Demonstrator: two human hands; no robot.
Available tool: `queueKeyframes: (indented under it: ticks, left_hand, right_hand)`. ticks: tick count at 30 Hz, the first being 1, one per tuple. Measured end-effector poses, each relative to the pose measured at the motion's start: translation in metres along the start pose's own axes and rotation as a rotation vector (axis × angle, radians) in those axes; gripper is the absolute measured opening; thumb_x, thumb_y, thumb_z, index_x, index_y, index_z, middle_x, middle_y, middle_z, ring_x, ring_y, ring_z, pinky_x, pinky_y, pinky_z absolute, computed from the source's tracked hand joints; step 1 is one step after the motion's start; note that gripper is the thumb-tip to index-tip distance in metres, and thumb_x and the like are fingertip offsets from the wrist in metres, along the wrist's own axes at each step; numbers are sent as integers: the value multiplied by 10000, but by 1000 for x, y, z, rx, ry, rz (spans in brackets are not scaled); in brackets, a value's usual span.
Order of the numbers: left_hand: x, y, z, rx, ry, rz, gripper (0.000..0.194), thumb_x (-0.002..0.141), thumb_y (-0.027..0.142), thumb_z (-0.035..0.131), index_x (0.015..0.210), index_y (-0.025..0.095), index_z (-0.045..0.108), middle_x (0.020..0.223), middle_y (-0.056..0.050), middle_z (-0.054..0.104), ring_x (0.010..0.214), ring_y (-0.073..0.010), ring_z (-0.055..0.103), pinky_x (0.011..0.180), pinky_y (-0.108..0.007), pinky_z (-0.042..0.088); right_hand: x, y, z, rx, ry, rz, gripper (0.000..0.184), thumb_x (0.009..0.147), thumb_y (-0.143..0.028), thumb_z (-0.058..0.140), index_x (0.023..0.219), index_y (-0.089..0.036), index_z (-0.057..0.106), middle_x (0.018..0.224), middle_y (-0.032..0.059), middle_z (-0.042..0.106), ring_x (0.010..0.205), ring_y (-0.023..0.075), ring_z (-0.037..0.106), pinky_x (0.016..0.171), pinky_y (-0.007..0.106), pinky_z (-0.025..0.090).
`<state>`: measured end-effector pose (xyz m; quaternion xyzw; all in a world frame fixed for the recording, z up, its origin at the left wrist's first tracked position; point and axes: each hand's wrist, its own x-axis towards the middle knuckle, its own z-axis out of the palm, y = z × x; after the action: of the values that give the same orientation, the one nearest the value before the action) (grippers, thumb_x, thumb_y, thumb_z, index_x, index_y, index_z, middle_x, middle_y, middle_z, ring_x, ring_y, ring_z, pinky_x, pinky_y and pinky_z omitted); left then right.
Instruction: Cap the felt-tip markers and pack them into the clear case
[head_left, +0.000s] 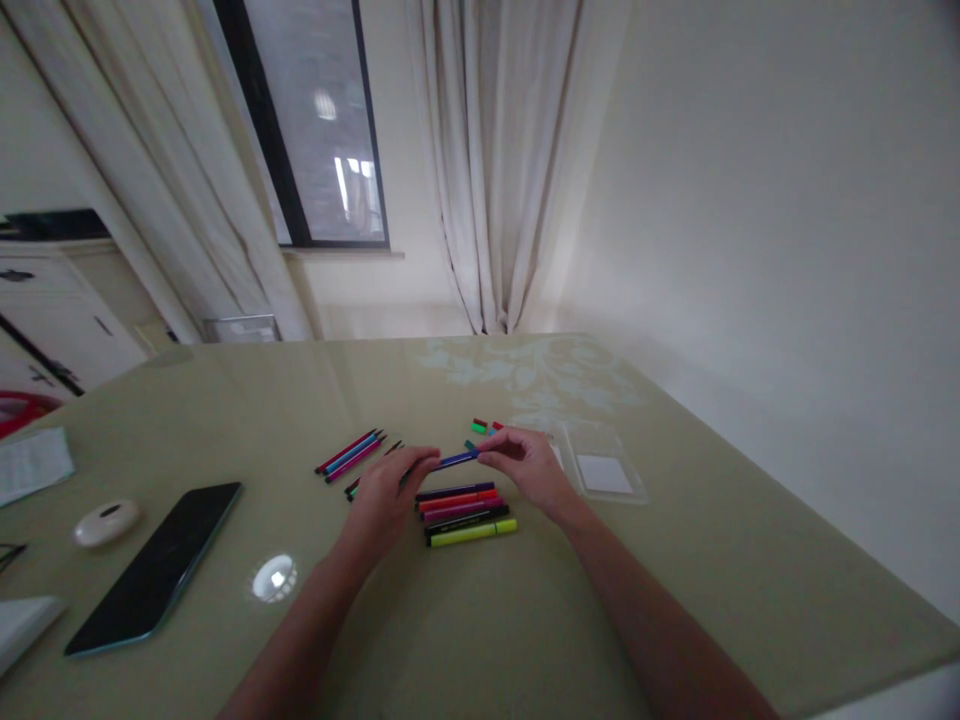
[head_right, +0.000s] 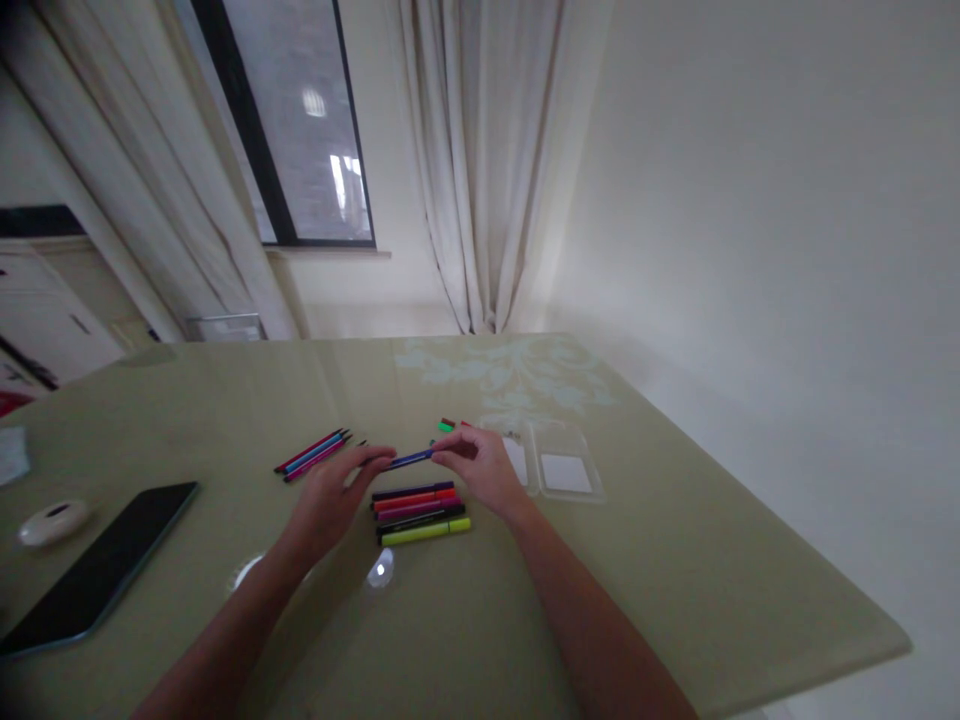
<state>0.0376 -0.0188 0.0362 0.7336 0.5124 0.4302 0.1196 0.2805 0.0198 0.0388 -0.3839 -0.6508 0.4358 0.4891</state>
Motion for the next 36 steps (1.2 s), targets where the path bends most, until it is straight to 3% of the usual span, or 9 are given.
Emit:
queueKeyframes:
  ticks: [3,6,10,14,17,21,24,30,36]
  left_hand:
    - [6,-9,-19,72,124,-195,326,978,458,516,1046,226,734,1011,-53,787,879,-221,720,801,-325,549]
    - [7,-16,-29,251,56,-365,271,951,406,539,995,217,729,973,-52,780,817,-222,706,749,-322,523]
    - [2,-15,-22,474,-183,-336,199,944,368,583,942,219,715,1000,-64,770,960,-255,698,828,-337,495]
    - [-2,-10,-14,545,-288,-331,149,927,347,643,904,214,706,995,-70,754,993,-263,681,841,-339,478]
    - [-3,-10,-14,558,-311,-329,117,928,307,643,878,214,694,964,-65,744,974,-268,678,818,-342,469]
    - [-1,-9,-13,542,-240,-280,104,953,287,610,911,212,668,988,-63,740,1003,-275,672,842,-358,463]
    - [0,-8,-12,468,-178,-272,119,986,299,570,979,208,647,977,-59,746,966,-265,687,819,-352,468]
    - [1,-9,-7,287,-37,-161,104,943,292,660,1022,224,655,1003,-32,767,959,-235,708,841,-337,482]
    - [1,-2,-5,248,21,-17,91,938,305,670,992,242,706,994,-26,767,946,-239,696,854,-357,480]
  right_hand:
    - [2,0,-7,-137,18,-11,183,783,-346,809,862,-183,783,834,56,785,769,198,727,769,340,583]
    - [2,-3,-16,-285,-48,-1,114,800,-285,772,858,-187,780,838,50,784,772,200,722,775,336,566]
    - [-2,-7,-20,-518,-171,-16,102,829,-187,715,890,-208,795,914,52,790,894,220,714,873,359,523]
    - [-4,-4,-16,-708,-260,-70,129,876,-159,676,912,-209,789,934,52,781,921,220,690,866,350,492]
    - [-2,4,-5,-887,-263,-153,178,965,-199,598,943,-204,775,951,67,765,944,225,667,891,360,477]
    - [1,12,12,-1064,-191,-230,245,1032,-304,544,1172,-212,722,1212,93,718,1135,252,612,1013,394,430]
    - [2,13,17,-1116,-190,-213,258,1048,-350,521,1095,-213,734,1182,86,727,1112,257,619,993,399,430]
    - [2,12,8,-1053,-61,-165,116,964,-203,614,900,-206,711,987,83,731,973,246,629,897,369,444]
    - [3,6,2,-477,68,-72,166,901,-222,657,1057,-213,713,1035,64,757,893,213,671,808,340,495]
